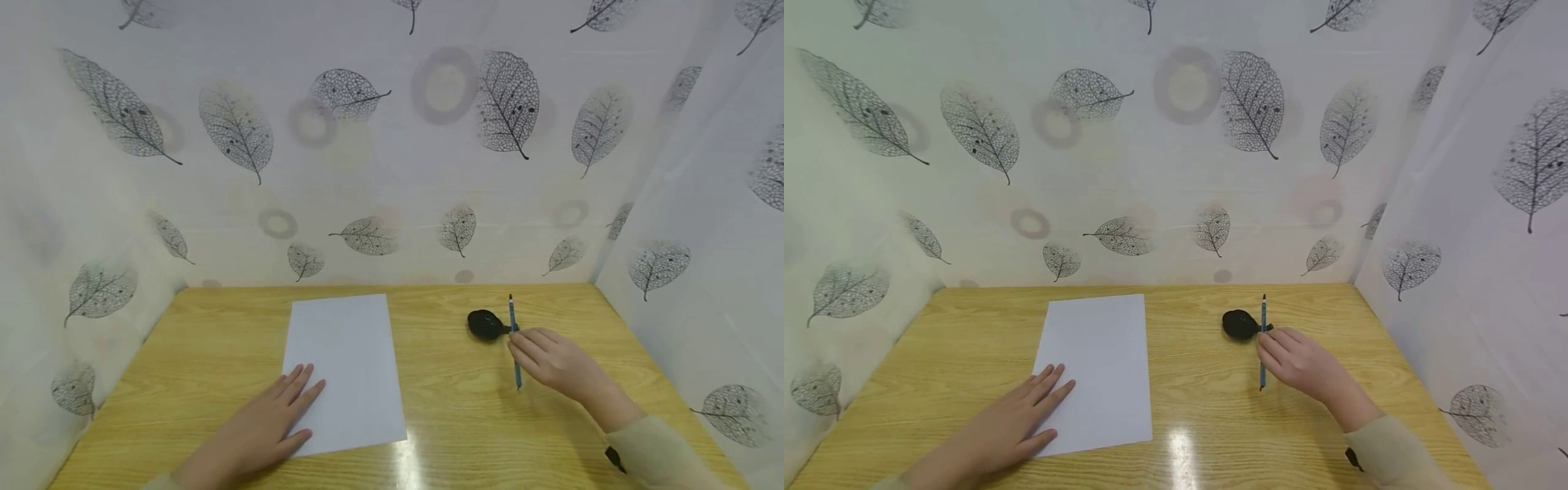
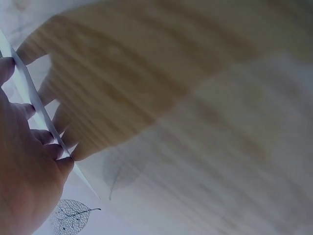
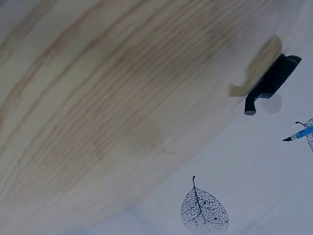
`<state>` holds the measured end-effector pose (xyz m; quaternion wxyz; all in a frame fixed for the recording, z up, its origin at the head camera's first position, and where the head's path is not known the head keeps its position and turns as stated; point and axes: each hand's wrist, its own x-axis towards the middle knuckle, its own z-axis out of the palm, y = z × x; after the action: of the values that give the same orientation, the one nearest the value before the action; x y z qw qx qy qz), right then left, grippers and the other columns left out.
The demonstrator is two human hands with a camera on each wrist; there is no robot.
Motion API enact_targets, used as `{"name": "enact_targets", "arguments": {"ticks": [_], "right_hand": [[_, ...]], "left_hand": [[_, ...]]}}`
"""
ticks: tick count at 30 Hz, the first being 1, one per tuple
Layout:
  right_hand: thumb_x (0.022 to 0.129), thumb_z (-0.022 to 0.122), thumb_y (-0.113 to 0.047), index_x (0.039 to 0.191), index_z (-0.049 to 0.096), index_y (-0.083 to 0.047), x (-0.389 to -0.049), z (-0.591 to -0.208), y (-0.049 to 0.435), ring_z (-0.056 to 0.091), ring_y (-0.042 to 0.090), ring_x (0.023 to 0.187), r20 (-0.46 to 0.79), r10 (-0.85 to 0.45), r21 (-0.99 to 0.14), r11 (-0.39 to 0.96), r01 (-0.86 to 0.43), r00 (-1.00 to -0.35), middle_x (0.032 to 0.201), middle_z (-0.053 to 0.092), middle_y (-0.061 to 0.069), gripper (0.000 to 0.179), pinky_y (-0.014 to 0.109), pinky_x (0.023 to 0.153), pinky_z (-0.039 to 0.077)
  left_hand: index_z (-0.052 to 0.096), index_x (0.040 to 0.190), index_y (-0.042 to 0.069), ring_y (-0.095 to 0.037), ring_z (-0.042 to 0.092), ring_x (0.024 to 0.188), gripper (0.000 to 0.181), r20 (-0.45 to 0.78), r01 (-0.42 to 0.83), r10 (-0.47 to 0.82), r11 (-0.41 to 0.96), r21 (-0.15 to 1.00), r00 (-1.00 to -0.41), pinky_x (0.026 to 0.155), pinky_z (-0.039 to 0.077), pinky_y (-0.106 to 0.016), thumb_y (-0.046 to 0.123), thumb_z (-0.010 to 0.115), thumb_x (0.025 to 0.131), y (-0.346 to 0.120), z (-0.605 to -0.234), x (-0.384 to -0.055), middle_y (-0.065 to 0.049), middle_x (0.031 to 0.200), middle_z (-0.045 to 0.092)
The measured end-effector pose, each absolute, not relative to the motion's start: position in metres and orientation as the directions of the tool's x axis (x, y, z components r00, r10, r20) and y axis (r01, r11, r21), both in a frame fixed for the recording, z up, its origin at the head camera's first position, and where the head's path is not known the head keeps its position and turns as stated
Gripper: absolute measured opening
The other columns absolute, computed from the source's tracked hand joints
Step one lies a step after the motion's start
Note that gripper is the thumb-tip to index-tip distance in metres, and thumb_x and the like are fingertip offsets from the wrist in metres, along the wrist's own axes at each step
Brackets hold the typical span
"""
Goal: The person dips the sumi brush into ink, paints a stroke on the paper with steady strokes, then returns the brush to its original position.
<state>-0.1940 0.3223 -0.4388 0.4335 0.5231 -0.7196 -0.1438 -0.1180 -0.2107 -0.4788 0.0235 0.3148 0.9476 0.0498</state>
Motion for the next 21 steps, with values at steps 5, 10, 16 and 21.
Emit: {"name": "enact_targets", "arguments": {"ticks": [5,10,16,21], "right_hand": [[0.109,0.039,0.014,0.102,0.076,0.003,-0.197,-0.438,0.314,0.074,0.025,0.079,0.545,-0.838,0.629,0.432,-0.646,-0.029,0.098,0.08,0.015,0.039,0.034,0.068,0.064],[0.109,0.037,0.013,0.099,0.076,0.005,-0.196,-0.431,0.304,0.072,0.026,0.075,0.602,-0.798,0.594,0.465,-0.657,-0.02,0.095,0.079,0.016,0.04,0.035,0.064,0.063],[0.11,0.039,0.011,0.098,0.076,0.005,-0.195,-0.428,0.297,0.073,0.027,0.075,0.656,-0.753,0.548,0.516,-0.658,-0.045,0.094,0.079,0.016,0.038,0.036,0.065,0.063],[0.11,0.042,0.009,0.098,0.075,0.006,-0.195,-0.432,0.296,0.073,0.028,0.075,0.7,-0.711,0.503,0.561,-0.658,-0.071,0.093,0.078,0.016,0.035,0.038,0.065,0.064]], "left_hand": [[0.039,0.166,0.018,-0.038,0.034,0.16,0.071,-0.019,0.605,0.612,0.786,0.127,-0.791,0.126,0.036,-0.055,0.056,0.05,0.108,-0.204,-0.477,-0.121,-0.017,0.174,0.032],[0.038,0.166,0.017,-0.038,0.034,0.16,0.07,-0.022,0.61,0.618,0.781,0.133,-0.786,0.127,0.035,-0.054,0.056,0.049,0.108,-0.196,-0.478,-0.123,-0.018,0.174,0.031],[0.038,0.166,0.017,-0.037,0.033,0.16,0.07,-0.021,0.628,0.634,0.77,0.114,-0.773,0.128,0.035,-0.052,0.055,0.049,0.108,-0.189,-0.48,-0.127,-0.018,0.174,0.031],[0.038,0.166,0.017,-0.037,0.033,0.161,0.07,-0.023,0.636,0.643,0.762,0.124,-0.765,0.128,0.035,-0.052,0.054,0.05,0.108,-0.183,-0.479,-0.129,-0.018,0.174,0.031]]}}
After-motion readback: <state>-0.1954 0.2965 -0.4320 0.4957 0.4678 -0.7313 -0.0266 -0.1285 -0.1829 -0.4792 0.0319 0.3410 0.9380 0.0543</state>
